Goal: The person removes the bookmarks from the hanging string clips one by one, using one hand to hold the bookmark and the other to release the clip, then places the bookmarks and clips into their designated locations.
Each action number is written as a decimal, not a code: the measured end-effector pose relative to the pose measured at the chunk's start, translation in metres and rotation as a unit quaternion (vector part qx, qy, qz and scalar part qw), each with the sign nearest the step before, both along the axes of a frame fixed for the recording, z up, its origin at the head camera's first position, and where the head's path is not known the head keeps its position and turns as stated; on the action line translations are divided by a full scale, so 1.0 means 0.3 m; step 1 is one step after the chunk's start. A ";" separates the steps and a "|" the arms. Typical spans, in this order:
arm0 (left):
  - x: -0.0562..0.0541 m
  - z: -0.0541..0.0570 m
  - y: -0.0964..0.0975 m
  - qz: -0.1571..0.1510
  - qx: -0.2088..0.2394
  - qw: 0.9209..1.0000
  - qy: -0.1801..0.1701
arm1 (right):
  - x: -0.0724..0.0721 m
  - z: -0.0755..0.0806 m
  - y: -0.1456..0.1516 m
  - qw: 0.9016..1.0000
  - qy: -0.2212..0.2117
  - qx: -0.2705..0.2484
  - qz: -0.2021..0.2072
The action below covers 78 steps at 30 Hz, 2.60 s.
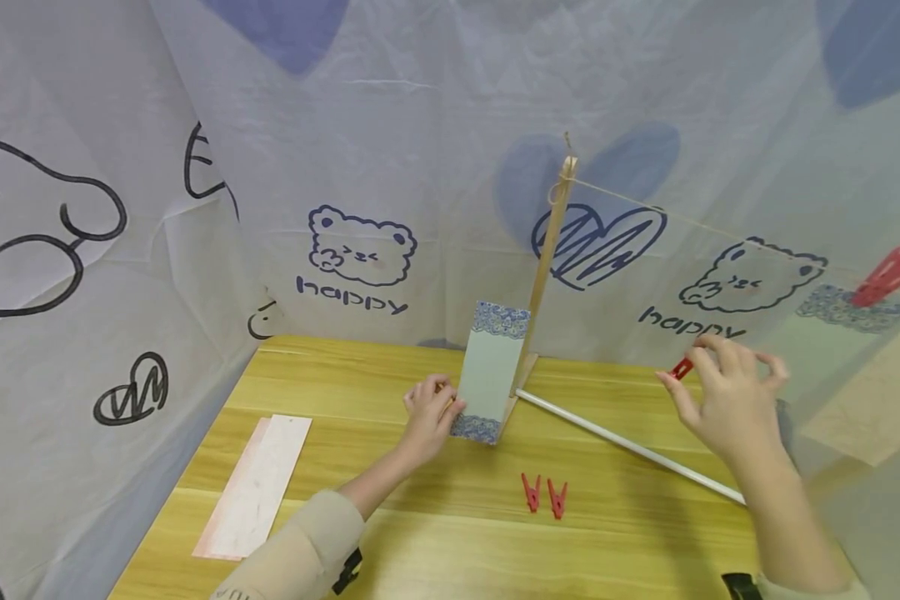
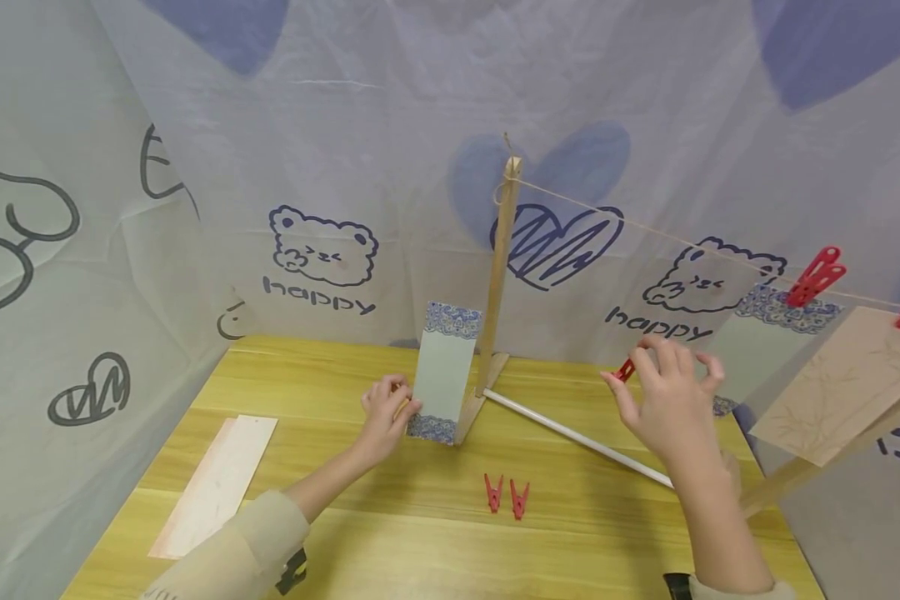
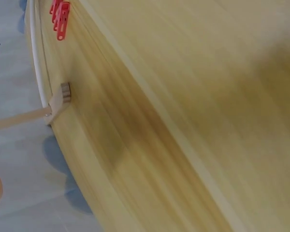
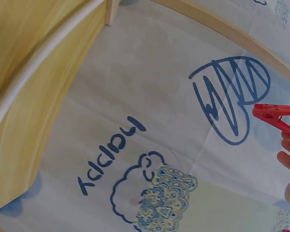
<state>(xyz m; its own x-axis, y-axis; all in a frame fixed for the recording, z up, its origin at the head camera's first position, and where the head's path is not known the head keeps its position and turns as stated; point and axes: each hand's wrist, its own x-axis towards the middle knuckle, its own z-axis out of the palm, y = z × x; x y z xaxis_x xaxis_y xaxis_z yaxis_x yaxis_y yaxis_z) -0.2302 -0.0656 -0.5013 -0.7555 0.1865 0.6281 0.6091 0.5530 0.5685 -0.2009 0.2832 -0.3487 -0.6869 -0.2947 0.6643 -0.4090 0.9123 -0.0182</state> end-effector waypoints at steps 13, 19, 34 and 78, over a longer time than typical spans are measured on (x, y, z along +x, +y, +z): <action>0.041 -0.036 -0.112 0.033 0.031 0.999 -0.028 | 0.006 -0.097 -0.013 1.000 -0.010 0.006 0.017; 0.065 -0.044 -0.159 0.045 0.039 0.997 -0.041 | 0.009 -0.146 -0.016 1.000 -0.017 0.001 0.021; 0.116 -0.102 -0.274 0.089 0.042 0.995 -0.022 | 0.035 -0.246 -0.012 0.997 -0.073 0.011 -0.001; 0.309 -0.201 -0.530 0.214 0.073 0.974 -0.034 | 0.080 -0.485 -0.065 0.990 -0.140 0.019 -0.009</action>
